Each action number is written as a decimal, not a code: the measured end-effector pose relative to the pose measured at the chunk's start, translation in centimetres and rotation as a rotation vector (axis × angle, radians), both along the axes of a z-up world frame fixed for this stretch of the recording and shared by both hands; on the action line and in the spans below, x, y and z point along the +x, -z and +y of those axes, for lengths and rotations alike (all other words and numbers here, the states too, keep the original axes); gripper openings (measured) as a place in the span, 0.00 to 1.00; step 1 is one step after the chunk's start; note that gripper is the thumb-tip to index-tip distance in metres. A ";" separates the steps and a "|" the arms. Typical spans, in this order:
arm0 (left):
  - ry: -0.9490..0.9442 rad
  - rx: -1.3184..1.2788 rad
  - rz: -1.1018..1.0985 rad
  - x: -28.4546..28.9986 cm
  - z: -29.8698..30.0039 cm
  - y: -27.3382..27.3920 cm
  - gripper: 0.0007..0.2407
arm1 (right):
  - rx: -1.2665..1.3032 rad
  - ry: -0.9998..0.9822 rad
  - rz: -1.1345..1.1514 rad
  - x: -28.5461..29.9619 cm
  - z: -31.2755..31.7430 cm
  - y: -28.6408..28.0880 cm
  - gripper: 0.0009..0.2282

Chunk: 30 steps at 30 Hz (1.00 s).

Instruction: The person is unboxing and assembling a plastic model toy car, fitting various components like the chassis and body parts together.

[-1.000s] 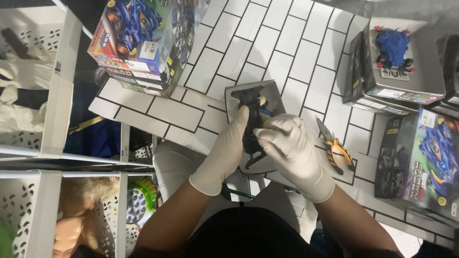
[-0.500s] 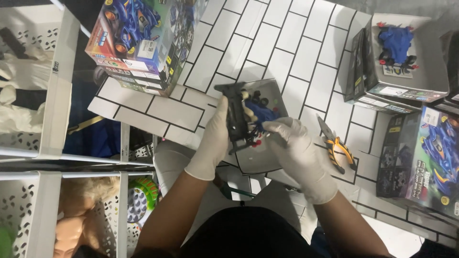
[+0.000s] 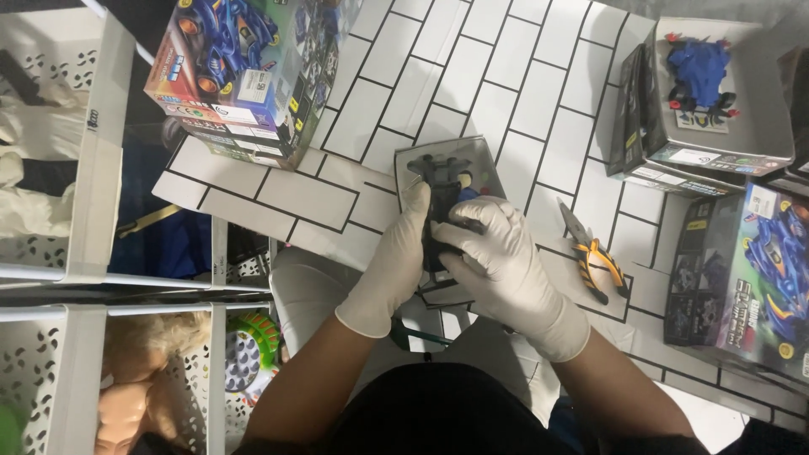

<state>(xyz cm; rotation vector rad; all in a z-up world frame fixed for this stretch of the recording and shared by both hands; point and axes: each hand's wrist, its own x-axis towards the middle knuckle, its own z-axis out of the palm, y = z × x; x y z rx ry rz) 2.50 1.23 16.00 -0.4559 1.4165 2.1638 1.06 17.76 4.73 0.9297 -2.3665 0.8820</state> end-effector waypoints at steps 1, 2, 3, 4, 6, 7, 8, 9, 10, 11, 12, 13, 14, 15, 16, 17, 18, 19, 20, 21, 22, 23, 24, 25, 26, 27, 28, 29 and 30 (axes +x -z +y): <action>0.001 -0.001 -0.001 -0.5 -0.2 1.9 0.33 | -0.001 0.001 -0.001 -0.2 0.0 -0.1 0.15; -0.044 0.097 -0.090 -1.0 -0.4 3.9 0.34 | -0.010 -0.018 -0.012 -0.4 0.1 -0.3 0.14; -0.089 0.195 -0.178 -1.5 -0.7 5.8 0.35 | -0.019 -0.037 -0.023 -0.5 0.2 -0.5 0.13; -0.088 0.194 -0.178 -1.4 -0.5 4.7 0.35 | -0.020 -0.036 -0.023 -0.6 0.2 -0.5 0.13; 0.017 -0.008 0.001 -1.3 -0.1 2.3 0.39 | 0.037 -0.009 0.020 -0.8 0.2 -0.4 0.13; 0.020 -0.007 0.001 -1.0 0.1 1.1 0.39 | 0.037 -0.007 0.020 -0.9 0.3 0.5 0.13; 0.006 -0.034 0.001 -0.7 0.2 -0.1 0.40 | 0.023 -0.007 0.056 -1.0 0.4 1.5 0.11; -0.008 -0.060 0.000 -0.3 0.3 -1.4 0.41 | 0.009 -0.007 0.091 -1.0 0.5 2.4 0.10; -0.008 -0.059 -0.001 -0.6 0.2 -0.7 0.41 | 0.009 -0.007 0.091 -1.0 0.5 2.6 0.10; 0.028 -0.116 0.009 -0.8 0.0 0.0 0.40 | 0.031 -0.002 0.117 -1.0 0.5 2.8 0.09; 0.063 -0.174 0.019 -1.1 -0.2 0.7 0.39 | 0.052 0.002 0.145 -1.0 0.5 2.9 0.07; 0.063 -0.176 0.020 -0.9 -0.2 0.5 0.39 | 0.051 0.002 0.146 -1.2 0.5 1.8 0.07; 0.082 -0.174 -0.008 -0.7 -0.2 0.4 0.39 | 0.039 -0.053 0.101 -1.2 0.6 0.6 0.08; 0.102 -0.172 -0.035 -0.5 -0.2 0.2 0.39 | 0.027 -0.107 0.056 -1.3 0.7 -0.5 0.08; 0.101 -0.173 -0.037 -0.9 0.0 0.9 0.39 | 0.026 -0.108 0.054 -1.3 0.9 -0.3 0.08; 0.138 -0.217 -0.020 -1.3 0.2 1.6 0.38 | 0.097 -0.103 0.074 -1.4 1.1 0.0 0.08; 0.177 -0.259 -0.003 -1.7 0.4 2.4 0.37 | 0.168 -0.096 0.093 -1.4 1.5 0.2 0.08; 0.179 -0.258 -0.006 -1.6 0.6 3.6 0.37 | 0.168 -0.095 0.090 -1.4 1.5 1.1 0.08; 0.205 -0.356 0.039 -1.7 0.7 4.8 0.36 | 0.095 -0.113 0.009 -1.6 1.5 2.0 0.07; 0.231 -0.454 0.084 -1.7 0.9 6.0 0.34 | 0.021 -0.131 -0.070 -1.8 1.5 2.8 0.07; 0.232 -0.454 0.082 -1.6 1.0 5.0 0.34 | 0.020 -0.130 -0.072 -1.8 1.8 3.2 0.07; 0.232 -0.451 0.077 -1.6 1.0 4.0 0.35 | 0.034 -0.142 -0.071 -1.9 2.1 3.5 0.07; 0.231 -0.446 0.072 -1.5 1.1 3.0 0.35 | 0.050 -0.154 -0.070 -1.9 2.4 3.9 0.08; 0.233 -0.445 0.071 -1.9 1.3 4.3 0.35 | 0.050 -0.153 -0.072 -1.7 2.6 3.7 0.08; 0.259 -0.496 0.093 -2.4 1.5 5.7 0.34 | 0.125 -0.136 -0.039 -1.6 2.8 3.6 0.08; 0.285 -0.548 0.115 -2.9 1.8 7.0 0.32 | 0.200 -0.120 -0.007 -1.4 3.0 3.4 0.09; 0.286 -0.549 0.117 -3.3 1.7 7.6 0.32 | 0.199 -0.118 -0.006 -1.4 3.2 3.4 0.09; 0.274 -0.556 0.165 -3.7 1.7 8.1 0.32 | 0.164 -0.140 -0.067 -1.5 3.4 3.3 0.08; 0.264 -0.563 0.213 -4.0 1.7 8.6 0.31 | 0.128 -0.160 -0.128 -1.5 3.6 3.2 0.07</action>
